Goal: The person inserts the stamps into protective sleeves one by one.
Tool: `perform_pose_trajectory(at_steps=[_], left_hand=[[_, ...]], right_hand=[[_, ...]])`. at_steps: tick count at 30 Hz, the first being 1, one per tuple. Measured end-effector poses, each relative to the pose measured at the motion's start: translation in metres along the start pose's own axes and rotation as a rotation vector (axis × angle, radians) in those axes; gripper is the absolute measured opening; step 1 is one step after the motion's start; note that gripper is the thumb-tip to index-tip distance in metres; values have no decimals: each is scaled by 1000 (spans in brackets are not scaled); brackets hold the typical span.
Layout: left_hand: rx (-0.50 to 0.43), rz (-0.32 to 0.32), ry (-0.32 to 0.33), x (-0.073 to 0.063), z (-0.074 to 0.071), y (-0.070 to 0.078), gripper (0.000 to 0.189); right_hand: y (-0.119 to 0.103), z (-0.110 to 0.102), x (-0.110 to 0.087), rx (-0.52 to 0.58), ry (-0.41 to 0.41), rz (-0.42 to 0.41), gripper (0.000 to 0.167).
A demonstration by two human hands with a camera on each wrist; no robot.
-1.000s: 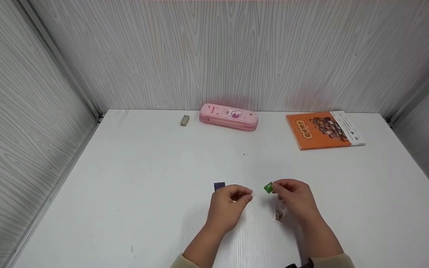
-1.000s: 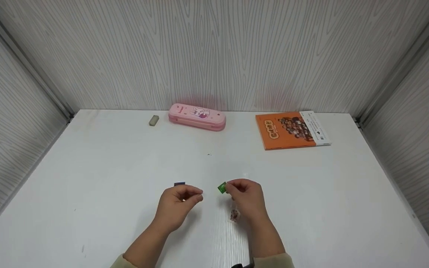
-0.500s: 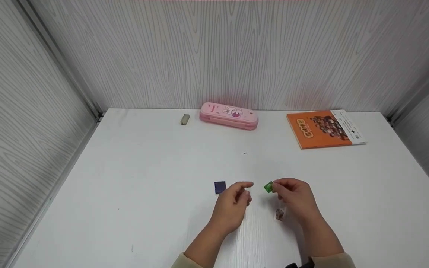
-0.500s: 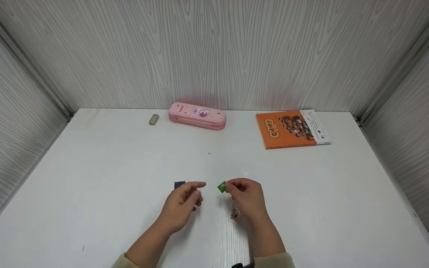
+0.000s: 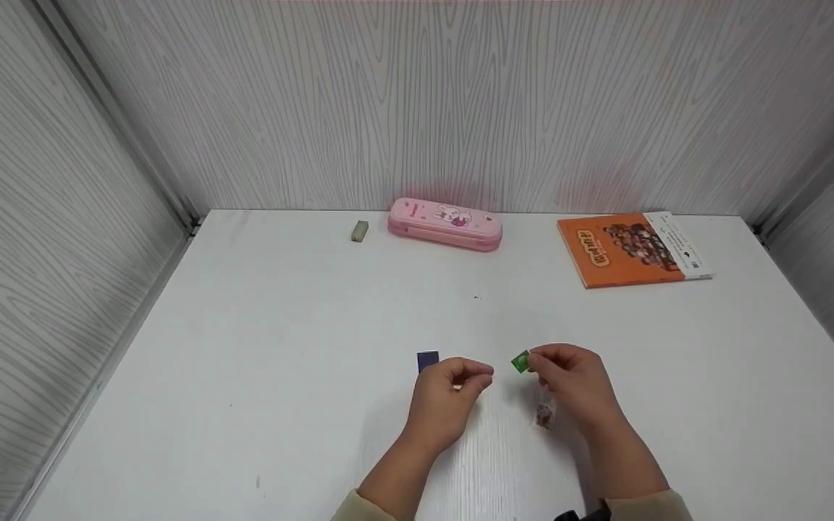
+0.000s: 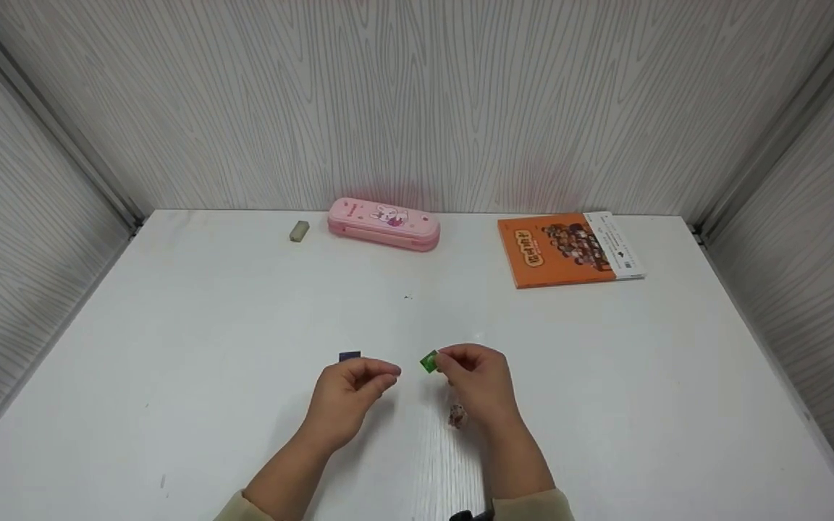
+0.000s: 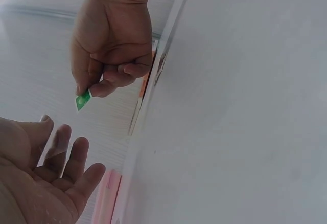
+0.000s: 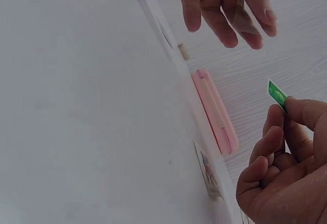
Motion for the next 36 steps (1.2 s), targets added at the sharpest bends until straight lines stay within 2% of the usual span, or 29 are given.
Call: perform_pose_trajectory(at_steps=[5,12,18,23,29,36], left_hand=[[-18,-17,-5,0,0,-1,5],[-15,-2,15,1,-2,0,5],[-24,-45,-1,2,-1,-3,5],[-47,-61,-14,2,0,-4,6],[-58,-48,-21,2,0,-5,6],[-54,-48,-16,2,-1,-5,7]], right_hand=[[-7,2,-2,27,-11,-41,11],[-20,10,-7,45,-69,-148,8],[-31,16,-12,55,-142,-240,6],[-35,20,-15,55,-183,-255,8],[-39,23,-17,66,-212,-278,9],[-46,27,-22,22,-279,-367,5]])
Point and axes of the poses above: each hand's wrist, its own x-axis towards the middle knuckle, its own z-axis out of the palm, y = z × x, the point moved 9 cm from there along x, towards the middle knuckle, and after that the axes turned 2 degrees about -z, right-handed, at the moved point
